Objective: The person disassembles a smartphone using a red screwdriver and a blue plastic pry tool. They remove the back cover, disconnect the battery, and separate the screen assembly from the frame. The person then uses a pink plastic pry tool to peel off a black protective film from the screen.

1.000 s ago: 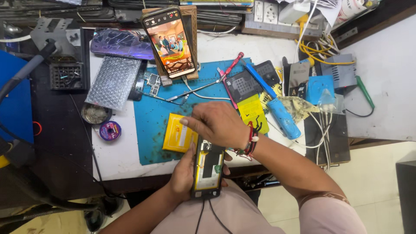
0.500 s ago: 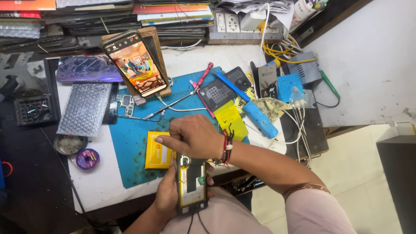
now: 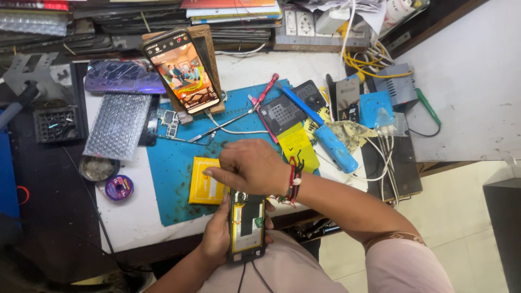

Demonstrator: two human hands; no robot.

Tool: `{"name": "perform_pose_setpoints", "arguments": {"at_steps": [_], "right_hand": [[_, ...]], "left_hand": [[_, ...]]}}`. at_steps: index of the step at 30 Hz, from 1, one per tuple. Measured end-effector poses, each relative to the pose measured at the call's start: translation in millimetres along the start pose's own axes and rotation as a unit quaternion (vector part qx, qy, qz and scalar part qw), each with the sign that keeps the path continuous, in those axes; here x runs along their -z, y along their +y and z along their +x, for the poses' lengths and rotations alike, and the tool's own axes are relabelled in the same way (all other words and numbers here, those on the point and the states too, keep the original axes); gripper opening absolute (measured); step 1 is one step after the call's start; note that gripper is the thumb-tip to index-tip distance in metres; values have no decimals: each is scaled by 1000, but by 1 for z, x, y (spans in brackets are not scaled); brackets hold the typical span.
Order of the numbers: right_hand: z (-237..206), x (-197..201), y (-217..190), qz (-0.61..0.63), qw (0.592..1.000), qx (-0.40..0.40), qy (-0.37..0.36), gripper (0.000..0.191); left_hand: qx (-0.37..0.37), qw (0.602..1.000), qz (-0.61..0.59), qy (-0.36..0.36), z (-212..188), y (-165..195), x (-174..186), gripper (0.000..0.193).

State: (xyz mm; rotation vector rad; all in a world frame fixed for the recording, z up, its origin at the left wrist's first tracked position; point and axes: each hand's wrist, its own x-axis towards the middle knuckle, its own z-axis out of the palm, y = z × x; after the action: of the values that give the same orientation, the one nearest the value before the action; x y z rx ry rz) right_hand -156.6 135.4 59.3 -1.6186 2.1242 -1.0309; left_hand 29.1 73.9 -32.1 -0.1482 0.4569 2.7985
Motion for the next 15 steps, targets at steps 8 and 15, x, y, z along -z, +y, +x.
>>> {"name": "perform_pose_setpoints", "arguments": {"at_steps": [8, 15], "right_hand": [[-1, -5, 4, 14, 1000, -6, 0, 40], [-2, 2, 3, 15, 999, -29, -32, 46]], "left_hand": [[-2, 995, -9, 99, -2, -10, 0, 78], [-34, 996, 42, 72, -4, -5, -8, 81]]}}
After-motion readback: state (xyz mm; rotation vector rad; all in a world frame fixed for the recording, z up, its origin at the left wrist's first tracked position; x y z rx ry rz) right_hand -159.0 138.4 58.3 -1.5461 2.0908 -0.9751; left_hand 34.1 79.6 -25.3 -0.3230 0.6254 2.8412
